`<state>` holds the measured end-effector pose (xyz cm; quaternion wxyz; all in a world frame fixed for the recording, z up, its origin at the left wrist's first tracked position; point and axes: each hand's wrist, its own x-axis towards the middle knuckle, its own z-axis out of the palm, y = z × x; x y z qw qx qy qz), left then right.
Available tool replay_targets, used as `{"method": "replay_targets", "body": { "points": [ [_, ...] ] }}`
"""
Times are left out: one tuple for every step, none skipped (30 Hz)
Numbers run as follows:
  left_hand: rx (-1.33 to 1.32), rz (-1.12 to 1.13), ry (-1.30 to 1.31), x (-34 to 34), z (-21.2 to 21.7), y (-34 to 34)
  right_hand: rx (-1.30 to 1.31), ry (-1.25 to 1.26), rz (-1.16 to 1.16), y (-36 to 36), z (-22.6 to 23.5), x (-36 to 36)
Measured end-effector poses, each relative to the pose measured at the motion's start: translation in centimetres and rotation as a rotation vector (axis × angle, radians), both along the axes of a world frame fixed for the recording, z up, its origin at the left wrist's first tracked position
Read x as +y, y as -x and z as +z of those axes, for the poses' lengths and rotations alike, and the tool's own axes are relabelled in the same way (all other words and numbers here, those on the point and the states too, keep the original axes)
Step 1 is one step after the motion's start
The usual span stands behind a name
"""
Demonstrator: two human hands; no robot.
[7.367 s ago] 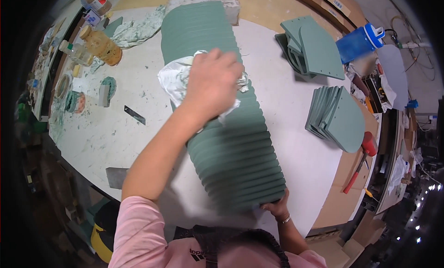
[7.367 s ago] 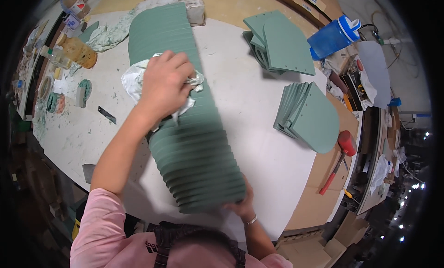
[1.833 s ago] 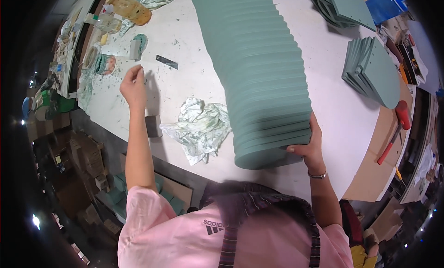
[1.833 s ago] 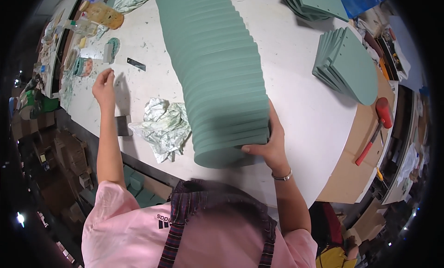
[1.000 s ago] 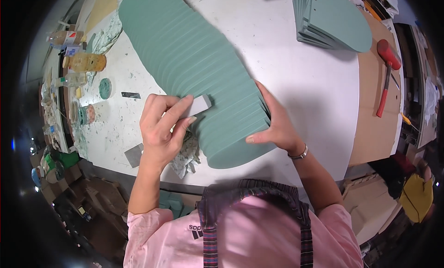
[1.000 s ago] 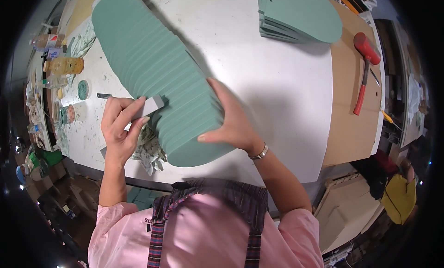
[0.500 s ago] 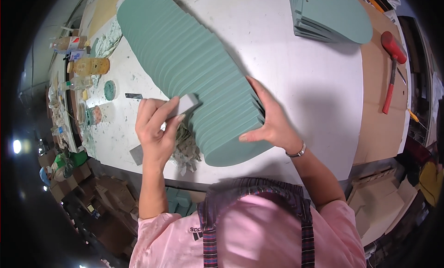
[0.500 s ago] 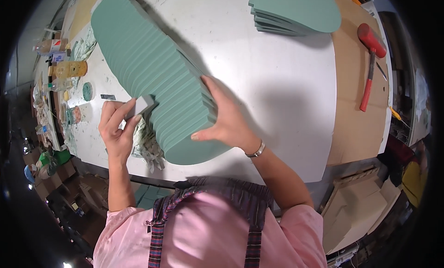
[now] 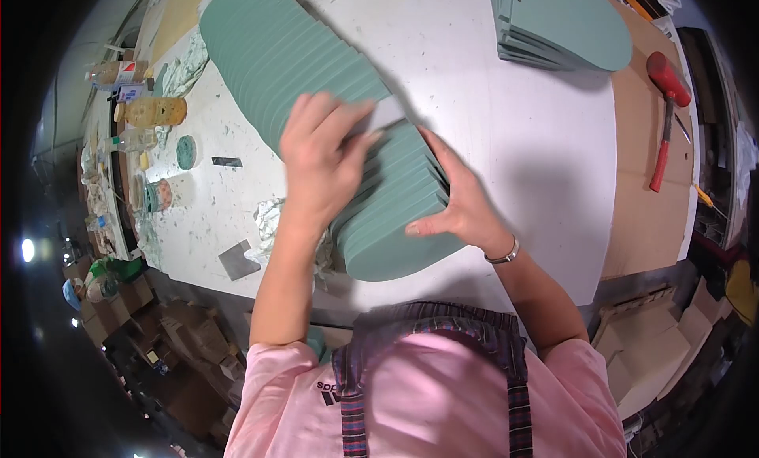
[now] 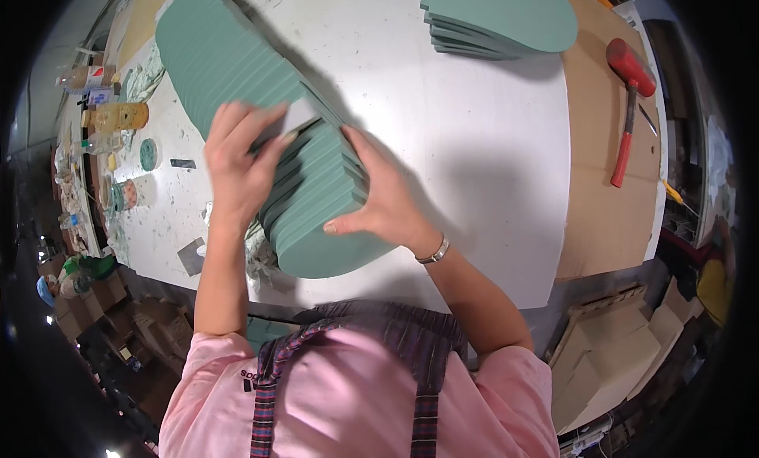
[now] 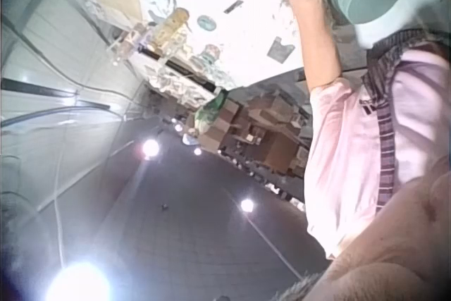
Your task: The person sands the edges of a stack of green curved panels using a sanding block and wipes the surfaces with a cloth.
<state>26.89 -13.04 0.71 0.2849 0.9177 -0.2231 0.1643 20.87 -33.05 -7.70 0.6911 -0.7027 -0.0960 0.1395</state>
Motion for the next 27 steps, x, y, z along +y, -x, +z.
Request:
{"method": "replay_targets", "body": {
  "points": [
    [0.035,-0.016,0.005,-0.8,0.2,-0.8,0.044,-0.053,0.012,-0.1,0.2,0.2],
    [0.073,-0.040,0.019,-1.6,0.0,-1.2,0.091,-0.097,0.016,-0.1,0.2,-0.2],
    [0.072,-0.043,0.026,-1.4,0.1,-1.0,0.090,-0.090,0.013,0.0,0.1,-0.4],
    [0.103,-0.030,-0.023,-0.4,0.4,-0.4,0.073,-0.047,0.013,0.0,-0.1,-0.6],
    [0.131,-0.017,-0.083,0.9,1.0,0.4,0.054,-0.012,0.013,0.0,-0.1,-0.7],
    [0.169,0.023,-0.073,2.4,0.8,1.4,0.056,-0.008,0.003,0.0,-0.4,-0.9],
    [0.221,0.098,-0.018,3.8,0.5,2.5,0.010,0.040,-0.004,0.0,-0.5,-0.9],
    [0.224,0.137,0.011,4.0,0.5,3.0,-0.032,0.089,-0.005,0.1,-0.5,-0.6],
    [0.227,0.175,0.041,4.1,0.6,3.2,-0.026,0.089,-0.008,0.1,-0.4,-0.5],
    [0.212,0.159,0.030,3.6,0.4,2.9,-0.007,0.092,-0.006,0.1,-0.2,-0.6],
    [0.186,0.156,0.015,2.4,0.3,2.4,0.003,0.089,0.006,0.0,0.0,-0.5],
    [0.125,0.129,0.032,1.3,0.1,1.7,-0.004,0.082,0.016,0.0,0.1,-0.3],
    [0.112,0.110,0.014,0.9,0.1,1.0,0.021,0.023,0.019,0.0,0.1,0.0],
    [0.166,0.111,0.062,0.6,0.2,0.8,0.051,-0.026,0.014,0.1,-0.2,-0.2],
    [0.220,0.113,0.109,0.5,0.3,0.8,0.051,-0.021,0.016,0.2,-0.4,-0.5],
    [0.220,0.116,0.113,1.2,0.5,1.6,0.040,-0.023,0.020,0.3,-0.6,-0.7],
    [0.265,0.143,0.090,2.2,1.2,2.9,0.029,-0.025,0.016,0.3,-0.7,-1.1],
    [0.316,0.164,0.071,2.8,1.3,4.0,0.033,-0.017,0.008,0.4,-1.0,-1.2],
    [0.321,0.154,0.078,2.7,1.0,4.8,0.022,-0.003,0.008,0.5,-1.4,-1.4],
    [0.333,0.129,0.117,2.8,1.0,6.0,0.009,0.002,0.018,0.7,-1.3,-1.2],
    [0.345,0.103,0.157,2.6,1.0,6.6,0.012,0.002,0.018,0.7,-1.3,-1.1],
    [0.292,0.059,0.116,1.5,0.4,6.7,0.008,-0.021,0.016,0.8,-1.3,-1.0],
    [0.189,0.028,0.045,0.4,0.3,6.1,-0.002,-0.049,0.023,0.6,-1.1,-0.8],
    [0.173,0.037,0.032,-1.0,0.1,5.1,-0.004,-0.048,0.030,0.5,-1.0,-0.7],
    [0.157,0.046,0.020,-1.8,0.2,4.5,0.024,-0.098,0.052,0.4,-1.0,-0.6],
    [0.155,0.048,0.025,-2.0,0.1,4.5,0.053,-0.143,0.068,0.4,-0.9,-0.8],
    [0.157,0.039,0.011,-1.9,0.2,4.5,0.051,-0.138,0.071,0.5,-0.9,-0.9]
  ]
}}
